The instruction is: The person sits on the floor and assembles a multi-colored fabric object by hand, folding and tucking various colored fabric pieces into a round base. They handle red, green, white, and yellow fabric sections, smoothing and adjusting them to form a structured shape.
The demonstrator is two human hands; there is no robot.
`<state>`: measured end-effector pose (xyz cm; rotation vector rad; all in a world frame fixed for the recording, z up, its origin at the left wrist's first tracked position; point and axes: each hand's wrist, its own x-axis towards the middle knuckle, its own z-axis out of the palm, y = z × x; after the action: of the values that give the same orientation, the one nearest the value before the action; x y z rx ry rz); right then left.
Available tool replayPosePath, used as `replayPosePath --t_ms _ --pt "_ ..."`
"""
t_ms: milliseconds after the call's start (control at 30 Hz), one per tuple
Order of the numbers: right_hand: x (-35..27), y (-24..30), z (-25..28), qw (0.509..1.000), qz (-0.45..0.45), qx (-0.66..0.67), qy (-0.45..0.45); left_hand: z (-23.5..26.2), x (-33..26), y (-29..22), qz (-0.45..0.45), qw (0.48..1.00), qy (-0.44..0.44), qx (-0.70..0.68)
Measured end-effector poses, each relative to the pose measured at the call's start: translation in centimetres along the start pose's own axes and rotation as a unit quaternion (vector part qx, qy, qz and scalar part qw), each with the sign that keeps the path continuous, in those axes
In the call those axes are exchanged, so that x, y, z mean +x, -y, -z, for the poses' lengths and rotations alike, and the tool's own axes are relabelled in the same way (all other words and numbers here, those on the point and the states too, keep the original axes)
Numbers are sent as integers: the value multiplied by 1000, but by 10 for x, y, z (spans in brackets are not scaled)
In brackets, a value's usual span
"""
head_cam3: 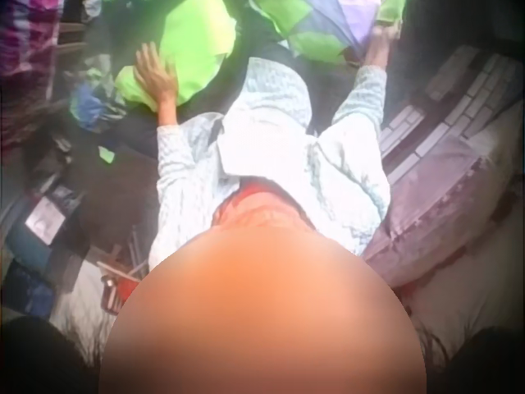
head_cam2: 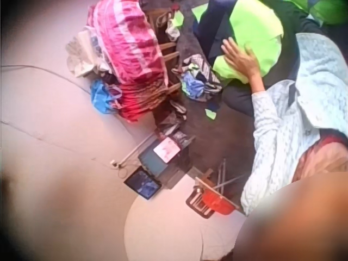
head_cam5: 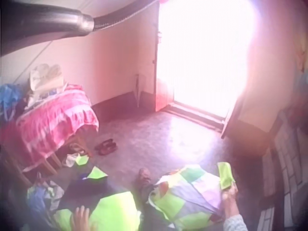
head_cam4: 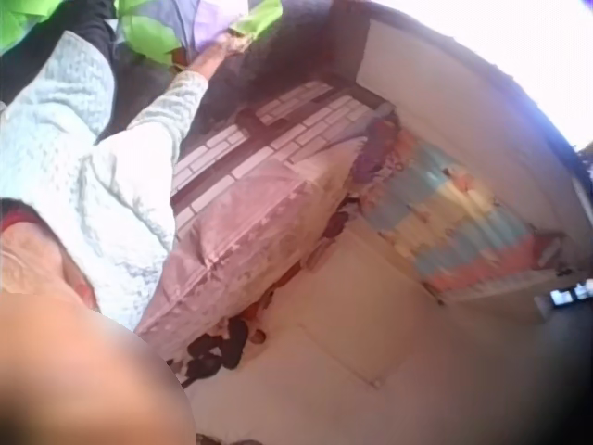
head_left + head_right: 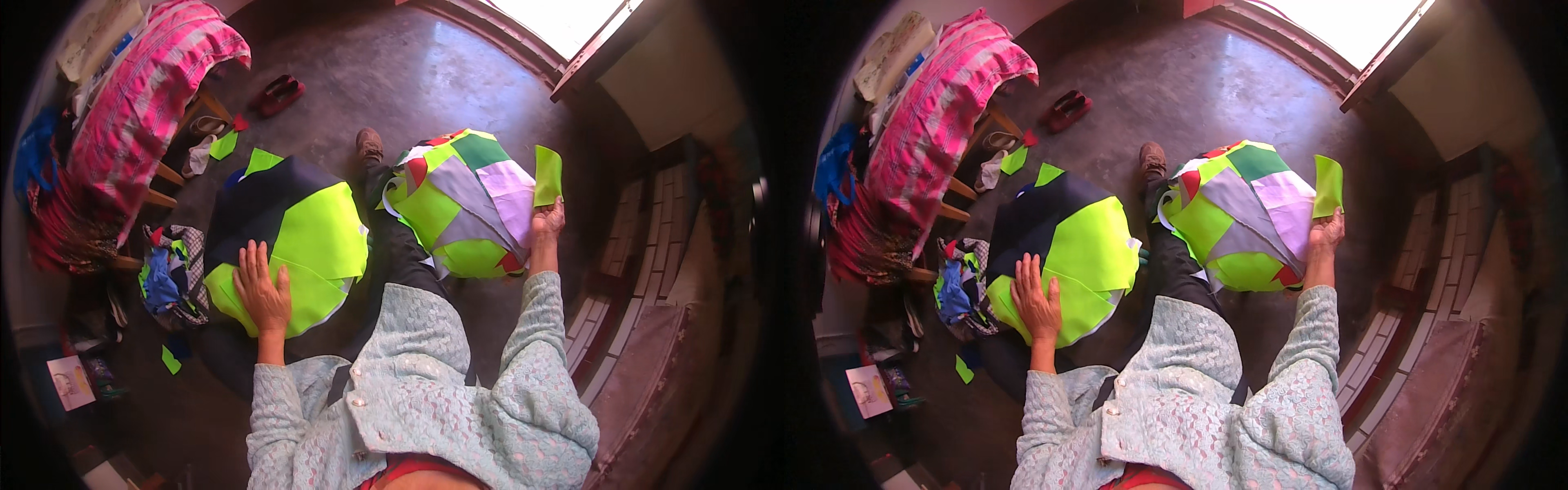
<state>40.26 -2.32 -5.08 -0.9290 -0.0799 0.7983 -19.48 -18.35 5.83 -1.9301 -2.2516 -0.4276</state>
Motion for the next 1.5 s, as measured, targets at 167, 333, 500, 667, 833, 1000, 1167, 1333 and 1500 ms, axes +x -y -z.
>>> replayPosePath --t_ms 167,333,500,667,833,1000,1167,1333,1500 --pt "-65 -1 -27 989 -82 -6 124 -5 -3 4 11 999 -17 -25" --pt "-143 -19 -69 947 -139 -30 288 -4 -1 1 9 998 -31 -44" --pt "-255 -25 -157 915 30 -172 364 -6 -5 5 22 997 -27 -67" --pt "-365 -46 -181 621 382 -410 548 -8 -6 8 28 991 -43 -121" --pt "-407 -111 -133 293 322 -452 779 -6 1 18 62 930 -77 -355" --pt "-413 -114 -122 318 350 -465 748 -9 -3 24 45 941 -70 -329" --pt "-409 -110 -110 385 371 -447 717 -15 -7 22 16 962 -91 -255" --pt "-392 -102 -108 422 393 -443 686 -15 -8 21 19 964 -89 -249" --pt "-381 -101 -101 439 377 -429 694 -13 -7 19 15 966 -89 -241"
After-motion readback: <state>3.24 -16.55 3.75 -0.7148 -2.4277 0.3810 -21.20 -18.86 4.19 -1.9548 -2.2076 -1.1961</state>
